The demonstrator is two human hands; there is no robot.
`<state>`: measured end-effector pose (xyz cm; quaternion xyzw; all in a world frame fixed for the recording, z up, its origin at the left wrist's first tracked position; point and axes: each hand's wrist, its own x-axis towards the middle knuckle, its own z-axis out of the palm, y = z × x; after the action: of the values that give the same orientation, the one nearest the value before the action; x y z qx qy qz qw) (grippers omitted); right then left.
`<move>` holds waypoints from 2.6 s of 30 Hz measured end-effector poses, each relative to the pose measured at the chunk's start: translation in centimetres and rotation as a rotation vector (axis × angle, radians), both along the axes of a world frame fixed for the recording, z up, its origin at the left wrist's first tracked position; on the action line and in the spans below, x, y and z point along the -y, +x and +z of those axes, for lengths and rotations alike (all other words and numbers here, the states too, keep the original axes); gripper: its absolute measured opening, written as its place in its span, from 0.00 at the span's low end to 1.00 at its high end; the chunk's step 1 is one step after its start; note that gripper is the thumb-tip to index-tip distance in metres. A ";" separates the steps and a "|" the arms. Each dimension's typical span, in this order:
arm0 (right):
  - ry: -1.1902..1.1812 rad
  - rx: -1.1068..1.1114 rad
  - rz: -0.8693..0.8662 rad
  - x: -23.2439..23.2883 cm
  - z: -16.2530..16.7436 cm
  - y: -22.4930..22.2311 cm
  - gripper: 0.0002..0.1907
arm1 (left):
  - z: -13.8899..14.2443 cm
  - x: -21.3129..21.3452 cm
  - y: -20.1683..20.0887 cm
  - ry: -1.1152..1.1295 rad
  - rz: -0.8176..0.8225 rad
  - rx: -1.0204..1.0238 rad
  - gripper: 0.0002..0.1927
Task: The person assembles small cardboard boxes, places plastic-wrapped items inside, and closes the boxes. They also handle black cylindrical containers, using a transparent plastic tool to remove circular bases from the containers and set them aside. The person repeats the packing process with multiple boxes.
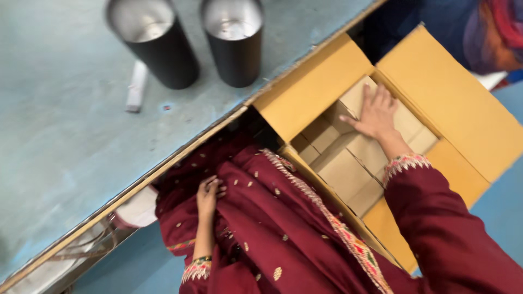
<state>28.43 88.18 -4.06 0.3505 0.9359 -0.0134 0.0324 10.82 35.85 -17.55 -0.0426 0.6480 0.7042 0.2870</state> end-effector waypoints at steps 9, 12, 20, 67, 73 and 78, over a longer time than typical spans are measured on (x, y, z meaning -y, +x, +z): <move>0.104 -0.329 0.111 4.6 7.4 0.3 0.59 | 1.6 0.6 1.5 0.129 0.036 -0.102 0.15; 0.041 -0.461 0.300 5.4 15.3 1.7 0.52 | 1.8 0.9 1.6 0.149 0.086 -0.084 0.15; -0.214 -0.887 0.792 16.5 27.3 -5.7 0.50 | 2.3 -2.1 0.9 -0.111 -0.038 -0.157 0.13; -0.425 -0.420 1.466 32.4 28.4 -30.1 0.27 | 26.1 -4.3 -7.3 0.483 0.468 -0.940 0.26; -0.094 -0.297 1.266 33.6 29.5 -29.2 0.39 | 24.2 -4.4 -7.8 0.484 0.453 -0.911 0.27; -0.173 -0.264 1.289 33.4 30.5 -30.4 0.37 | 23.8 -4.5 -7.4 0.430 0.419 -0.969 0.21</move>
<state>-1.93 54.79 26.45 -0.2880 0.9499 -0.1092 -0.0531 3.39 40.31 6.29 0.2172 0.5256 0.8011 -0.1865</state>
